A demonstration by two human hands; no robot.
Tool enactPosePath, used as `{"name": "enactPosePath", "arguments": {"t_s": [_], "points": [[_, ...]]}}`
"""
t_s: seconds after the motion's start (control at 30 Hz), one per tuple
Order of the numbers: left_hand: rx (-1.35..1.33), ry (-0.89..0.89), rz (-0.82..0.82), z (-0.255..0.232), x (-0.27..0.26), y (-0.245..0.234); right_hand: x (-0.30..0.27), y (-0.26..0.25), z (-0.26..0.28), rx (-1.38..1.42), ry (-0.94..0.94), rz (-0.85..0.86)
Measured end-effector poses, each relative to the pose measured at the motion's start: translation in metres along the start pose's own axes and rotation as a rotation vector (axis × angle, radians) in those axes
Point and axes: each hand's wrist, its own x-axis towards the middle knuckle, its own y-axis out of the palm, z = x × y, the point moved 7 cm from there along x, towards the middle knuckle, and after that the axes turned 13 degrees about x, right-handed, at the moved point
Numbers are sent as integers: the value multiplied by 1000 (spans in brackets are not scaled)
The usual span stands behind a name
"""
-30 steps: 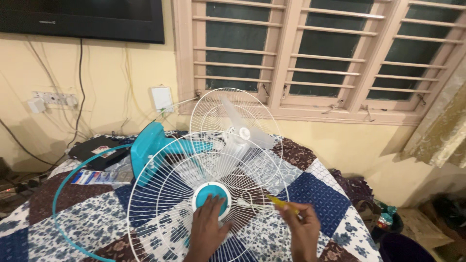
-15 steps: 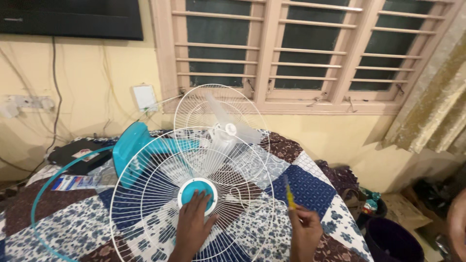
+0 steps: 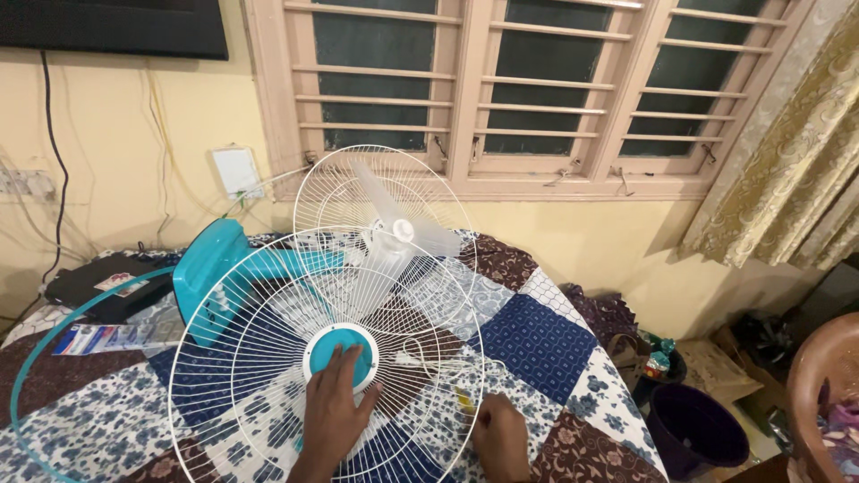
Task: The person assembles a table fan by attaching the front grill to the fan head. They use a yellow screwdriver to tighten the central nut securing the grill in place.
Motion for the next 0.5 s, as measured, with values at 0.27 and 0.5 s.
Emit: {"name": "enactPosePath", "arguments": {"t_s": [0.27,0.5], "points": [[0,-21,48,9,0,9,16,-11,17,122,77,-15],[-47,-54,49,7,0,2,46,-25,74,168,123,-106]]}}
